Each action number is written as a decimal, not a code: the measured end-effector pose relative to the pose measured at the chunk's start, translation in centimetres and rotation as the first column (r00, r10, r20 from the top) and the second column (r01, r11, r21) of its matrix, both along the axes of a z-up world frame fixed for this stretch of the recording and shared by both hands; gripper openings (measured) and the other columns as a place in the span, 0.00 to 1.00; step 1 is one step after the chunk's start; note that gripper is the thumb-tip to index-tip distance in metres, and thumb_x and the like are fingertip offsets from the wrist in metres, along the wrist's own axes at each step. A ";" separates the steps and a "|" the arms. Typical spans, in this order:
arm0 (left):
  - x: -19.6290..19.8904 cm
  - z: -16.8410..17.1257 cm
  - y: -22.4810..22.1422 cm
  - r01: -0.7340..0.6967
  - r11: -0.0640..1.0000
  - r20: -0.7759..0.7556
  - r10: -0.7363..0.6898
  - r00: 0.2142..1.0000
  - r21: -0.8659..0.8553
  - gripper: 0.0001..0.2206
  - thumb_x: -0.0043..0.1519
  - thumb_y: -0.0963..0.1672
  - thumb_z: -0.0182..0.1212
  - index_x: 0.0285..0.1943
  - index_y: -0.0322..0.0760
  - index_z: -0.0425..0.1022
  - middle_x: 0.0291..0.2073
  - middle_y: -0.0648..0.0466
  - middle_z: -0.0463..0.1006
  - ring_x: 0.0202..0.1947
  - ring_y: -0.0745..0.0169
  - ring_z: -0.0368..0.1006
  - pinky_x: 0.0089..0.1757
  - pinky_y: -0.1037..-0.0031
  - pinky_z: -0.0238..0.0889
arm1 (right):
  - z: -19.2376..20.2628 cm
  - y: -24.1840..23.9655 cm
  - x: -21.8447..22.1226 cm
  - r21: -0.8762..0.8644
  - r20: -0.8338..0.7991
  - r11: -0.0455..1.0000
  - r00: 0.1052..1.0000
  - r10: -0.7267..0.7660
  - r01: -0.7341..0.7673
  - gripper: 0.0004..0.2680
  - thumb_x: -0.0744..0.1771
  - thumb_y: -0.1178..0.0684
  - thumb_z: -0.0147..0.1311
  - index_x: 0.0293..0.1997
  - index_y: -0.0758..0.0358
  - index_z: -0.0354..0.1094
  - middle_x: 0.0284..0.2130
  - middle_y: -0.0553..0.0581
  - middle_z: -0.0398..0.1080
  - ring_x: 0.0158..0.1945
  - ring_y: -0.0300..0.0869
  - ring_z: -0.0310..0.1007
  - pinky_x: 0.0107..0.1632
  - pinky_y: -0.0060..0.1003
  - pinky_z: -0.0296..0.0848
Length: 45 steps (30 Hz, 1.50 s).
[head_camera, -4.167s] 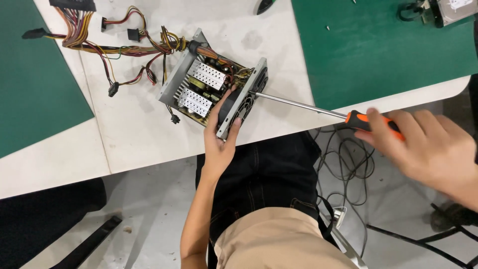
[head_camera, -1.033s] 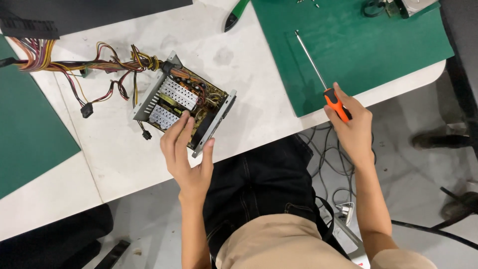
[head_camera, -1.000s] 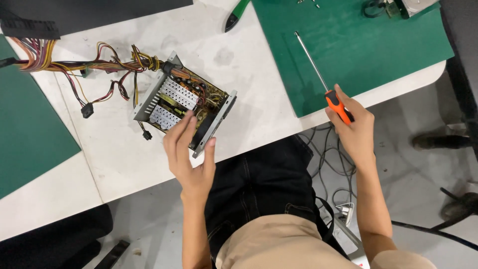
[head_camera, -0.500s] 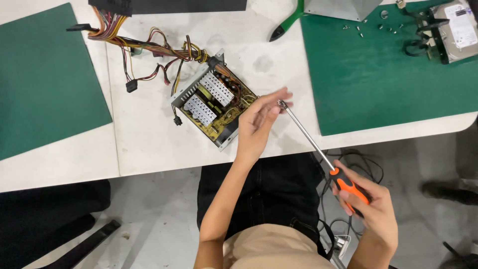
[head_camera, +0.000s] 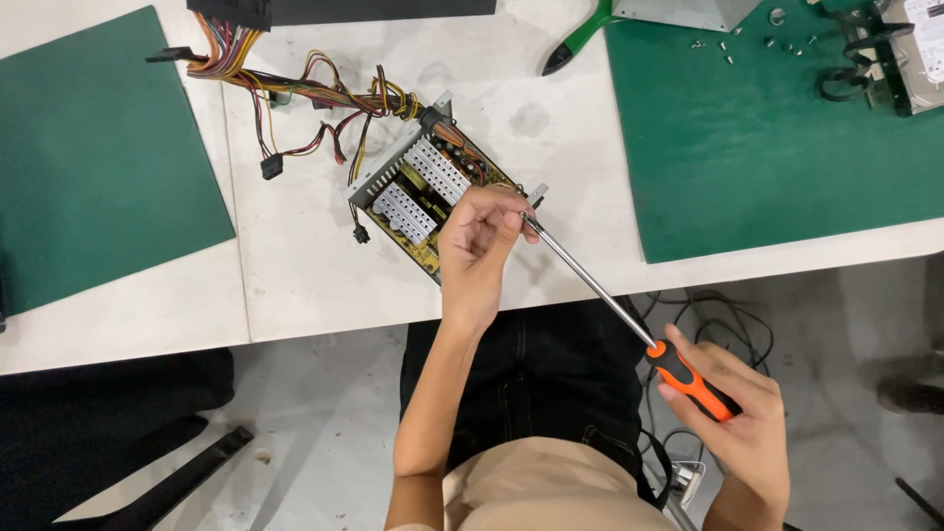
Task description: Reassembling a cooling fan into a computer power supply unit using a manual screwdriver.
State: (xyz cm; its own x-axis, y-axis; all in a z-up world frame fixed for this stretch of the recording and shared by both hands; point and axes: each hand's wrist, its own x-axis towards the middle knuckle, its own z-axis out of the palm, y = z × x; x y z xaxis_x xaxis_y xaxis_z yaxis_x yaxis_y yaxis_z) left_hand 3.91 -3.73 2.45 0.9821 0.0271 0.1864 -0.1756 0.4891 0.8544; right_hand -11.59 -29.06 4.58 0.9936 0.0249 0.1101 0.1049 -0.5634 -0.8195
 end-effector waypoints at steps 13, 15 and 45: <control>0.2 1.7 2.8 0.018 0.963 0.292 -0.100 0.951 0.270 0.08 0.72 0.35 0.50 0.47 0.35 0.76 0.42 0.48 0.75 0.40 0.60 0.73 0.41 0.78 0.74 | 1.1 -1.7 -0.8 0.285 -0.229 0.958 0.968 0.103 -0.035 0.21 0.63 0.61 0.58 0.64 0.68 0.67 0.33 0.60 0.76 0.16 0.34 0.62 0.22 0.20 0.72; 0.2 2.0 3.0 0.012 0.956 0.300 -0.104 0.948 0.294 0.08 0.73 0.36 0.50 0.48 0.36 0.77 0.42 0.48 0.75 0.40 0.61 0.73 0.41 0.78 0.73 | 1.6 -1.3 0.0 0.410 -0.189 0.907 0.963 0.190 -0.099 0.20 0.64 0.60 0.55 0.65 0.70 0.65 0.27 0.56 0.72 0.16 0.33 0.59 0.27 0.23 0.75; 0.4 4.6 5.1 -0.067 0.855 0.508 -0.241 0.827 0.515 0.13 0.75 0.38 0.41 0.49 0.27 0.76 0.43 0.41 0.75 0.39 0.49 0.74 0.42 0.68 0.67 | 2.7 -3.4 0.8 0.703 -0.338 0.706 0.837 0.431 -0.079 0.20 0.68 0.56 0.51 0.67 0.80 0.60 0.19 0.59 0.65 0.15 0.38 0.65 0.21 0.30 0.61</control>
